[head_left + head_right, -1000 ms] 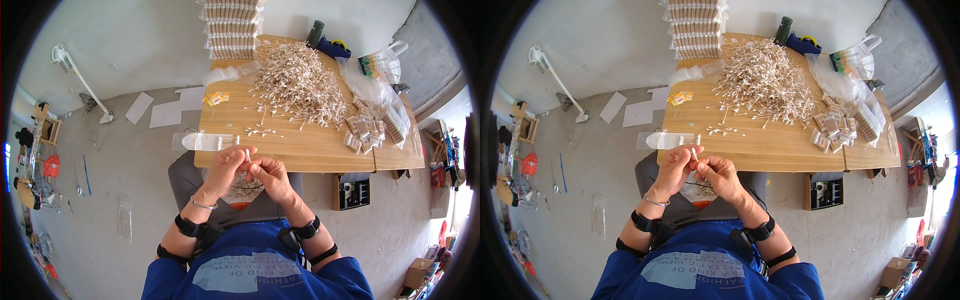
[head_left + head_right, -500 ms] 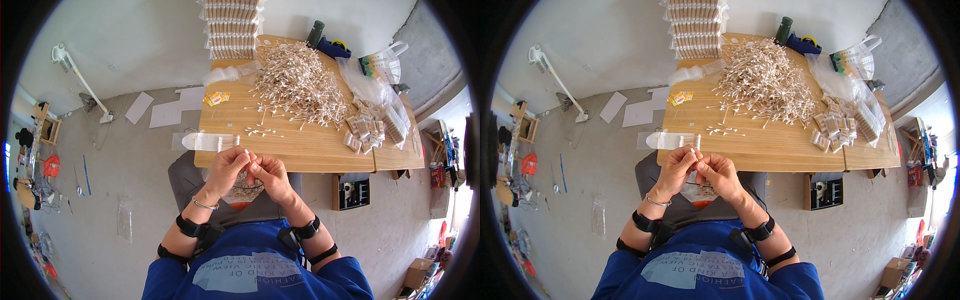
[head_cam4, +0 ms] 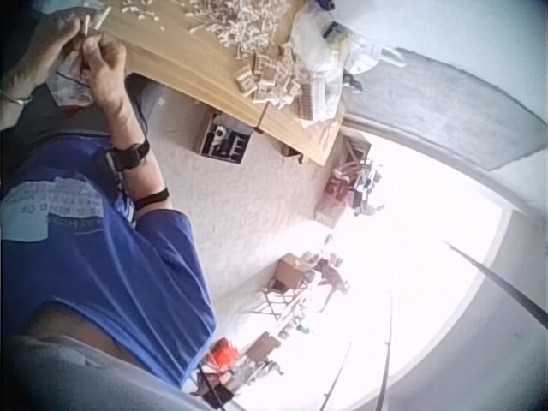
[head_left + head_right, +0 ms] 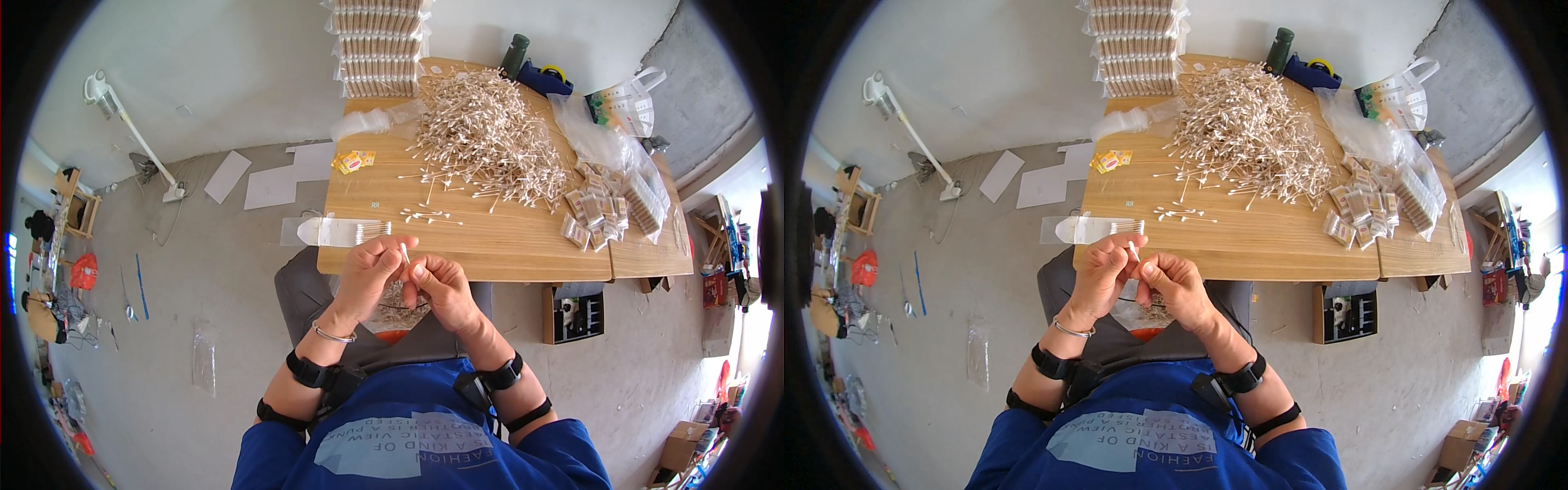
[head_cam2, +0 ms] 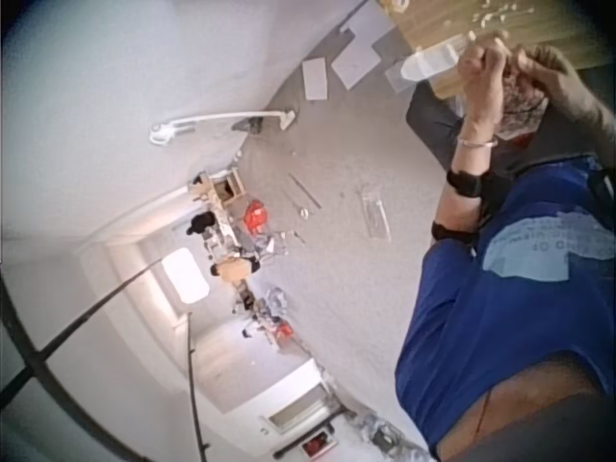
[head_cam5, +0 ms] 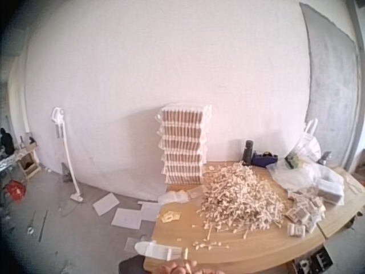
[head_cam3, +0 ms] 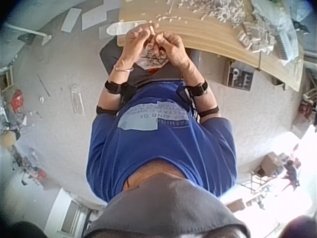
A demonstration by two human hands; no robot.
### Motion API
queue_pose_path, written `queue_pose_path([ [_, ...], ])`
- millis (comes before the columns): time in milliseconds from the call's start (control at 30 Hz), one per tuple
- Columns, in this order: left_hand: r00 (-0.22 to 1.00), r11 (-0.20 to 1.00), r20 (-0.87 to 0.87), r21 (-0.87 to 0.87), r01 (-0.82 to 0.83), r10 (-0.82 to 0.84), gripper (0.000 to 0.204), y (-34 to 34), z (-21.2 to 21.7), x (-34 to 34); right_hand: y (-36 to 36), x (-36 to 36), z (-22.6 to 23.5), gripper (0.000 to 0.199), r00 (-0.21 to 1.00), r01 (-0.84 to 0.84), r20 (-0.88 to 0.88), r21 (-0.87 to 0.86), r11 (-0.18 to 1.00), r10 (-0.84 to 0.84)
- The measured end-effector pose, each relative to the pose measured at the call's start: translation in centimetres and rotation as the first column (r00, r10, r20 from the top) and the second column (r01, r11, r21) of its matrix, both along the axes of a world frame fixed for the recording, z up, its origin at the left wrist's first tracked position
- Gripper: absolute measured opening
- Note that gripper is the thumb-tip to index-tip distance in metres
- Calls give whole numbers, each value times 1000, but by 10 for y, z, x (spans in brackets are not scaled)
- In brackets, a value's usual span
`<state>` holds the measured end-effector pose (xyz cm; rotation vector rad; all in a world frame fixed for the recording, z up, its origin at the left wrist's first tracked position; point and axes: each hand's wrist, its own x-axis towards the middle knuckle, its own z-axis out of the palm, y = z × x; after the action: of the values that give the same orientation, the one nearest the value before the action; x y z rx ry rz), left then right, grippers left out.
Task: Packing cotton swabs into plastic bags and sealing them.
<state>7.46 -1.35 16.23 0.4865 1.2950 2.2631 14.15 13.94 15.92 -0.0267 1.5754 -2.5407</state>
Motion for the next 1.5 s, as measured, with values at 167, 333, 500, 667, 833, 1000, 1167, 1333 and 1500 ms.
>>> queue_pose_path([
  [167,998,998,63,-62,-19,23,24,1,1,1,-9,0,8,20,991,127,33,2,992,-127],
  [333,994,993,101,-114,-41,52,22,-4,-17,2,-1,-3,-14,20,999,42,11,97,994,-43],
  [500,988,992,139,-116,-47,63,21,-4,-26,5,-4,-3,-20,22,1000,-3,26,104,995,1],
  [667,983,998,181,-69,0,12,21,-7,-28,4,-3,-2,-17,23,995,-50,84,26,998,47],
  [833,983,995,175,-87,-43,58,20,-8,-30,3,-7,-3,-18,23,997,-8,83,90,996,1],
  [1000,990,990,134,-136,-19,38,18,-6,-30,4,-4,-4,-22,24,998,-12,65,88,996,6],
  [1167,993,988,119,-153,-1,19,18,-7,-30,2,-4,-3,-23,30,997,-32,77,70,997,27],
  [1333,978,996,206,-86,-29,46,19,-6,-36,3,-3,-3,-28,30,989,-79,124,18,997,76],
  [1500,991,947,91,-313,-68,101,18,-18,-73,-4,-1,-5,-50,29,981,-119,179,245,962,75],
])
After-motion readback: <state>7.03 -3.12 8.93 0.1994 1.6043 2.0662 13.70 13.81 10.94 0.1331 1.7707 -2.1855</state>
